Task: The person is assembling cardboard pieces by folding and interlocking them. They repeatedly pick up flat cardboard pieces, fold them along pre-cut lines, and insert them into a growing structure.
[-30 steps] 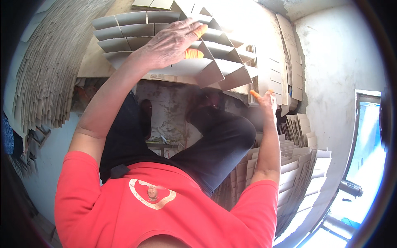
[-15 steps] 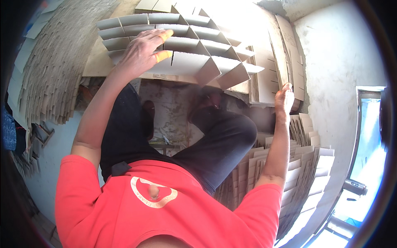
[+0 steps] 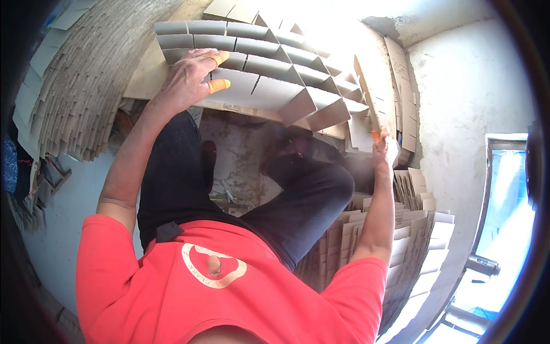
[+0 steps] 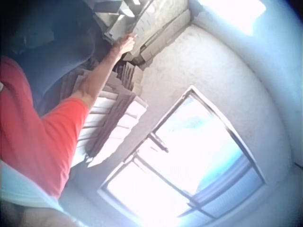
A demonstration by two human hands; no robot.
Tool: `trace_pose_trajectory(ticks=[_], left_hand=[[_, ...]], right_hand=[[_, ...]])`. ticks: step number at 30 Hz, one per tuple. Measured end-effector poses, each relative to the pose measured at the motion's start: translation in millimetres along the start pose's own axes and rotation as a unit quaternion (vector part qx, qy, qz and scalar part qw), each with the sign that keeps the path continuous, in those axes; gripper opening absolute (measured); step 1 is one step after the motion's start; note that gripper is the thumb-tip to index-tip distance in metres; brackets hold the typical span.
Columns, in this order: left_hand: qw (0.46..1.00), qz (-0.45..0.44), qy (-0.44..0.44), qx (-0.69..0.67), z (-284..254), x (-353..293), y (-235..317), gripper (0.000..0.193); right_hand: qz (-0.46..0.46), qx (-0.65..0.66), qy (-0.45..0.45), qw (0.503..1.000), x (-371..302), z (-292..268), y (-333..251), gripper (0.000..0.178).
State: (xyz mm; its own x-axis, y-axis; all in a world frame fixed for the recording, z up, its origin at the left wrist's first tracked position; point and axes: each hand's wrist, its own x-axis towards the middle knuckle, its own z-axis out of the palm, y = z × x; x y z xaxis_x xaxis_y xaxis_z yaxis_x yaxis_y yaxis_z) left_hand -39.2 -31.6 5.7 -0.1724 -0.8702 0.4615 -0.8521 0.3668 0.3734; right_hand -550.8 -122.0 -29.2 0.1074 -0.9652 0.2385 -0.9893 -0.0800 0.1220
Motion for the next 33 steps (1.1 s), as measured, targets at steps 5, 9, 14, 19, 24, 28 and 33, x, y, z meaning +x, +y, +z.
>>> trace_pose_trajectory(ticks=[5, 9, 14, 19, 24, 28, 33], left_hand=[[1.0, -0.005, 0.022, 0.001, 4, -5, -2, 0.046], [1.0, 0.002, -0.022, -0.007, 13, 1, -1, 0.036], [0.996, 0.013, 0.039, -0.08, 25, 0, -5, 0.018], [0.996, 0.017, 0.047, -0.074, 30, -2, -9, 0.017], [0.995, 0.019, 0.059, -0.083, 33, -2, -11, 0.016], [0.995, 0.014, 0.052, -0.086, 35, -2, -12, 0.016], [0.994, 0.006, 0.049, -0.098, 36, -2, -14, 0.015]], right_hand=[[-0.04, -0.024, 0.115, 0.992, 17, -117, -60, 0.057], [-0.061, 0.387, 0.171, 0.904, 22, -195, -132, 0.056], [-0.099, 0.54, 0.01, 0.836, 20, -211, -181, 0.06], [-0.141, 0.565, -0.035, 0.812, 23, -192, -212, 0.056], [-0.136, 0.566, -0.058, 0.811, 28, -177, -230, 0.058], [-0.135, 0.542, -0.079, 0.826, 30, -176, -239, 0.06], [-0.164, 0.503, -0.128, 0.839, 41, -189, -246, 0.06]])
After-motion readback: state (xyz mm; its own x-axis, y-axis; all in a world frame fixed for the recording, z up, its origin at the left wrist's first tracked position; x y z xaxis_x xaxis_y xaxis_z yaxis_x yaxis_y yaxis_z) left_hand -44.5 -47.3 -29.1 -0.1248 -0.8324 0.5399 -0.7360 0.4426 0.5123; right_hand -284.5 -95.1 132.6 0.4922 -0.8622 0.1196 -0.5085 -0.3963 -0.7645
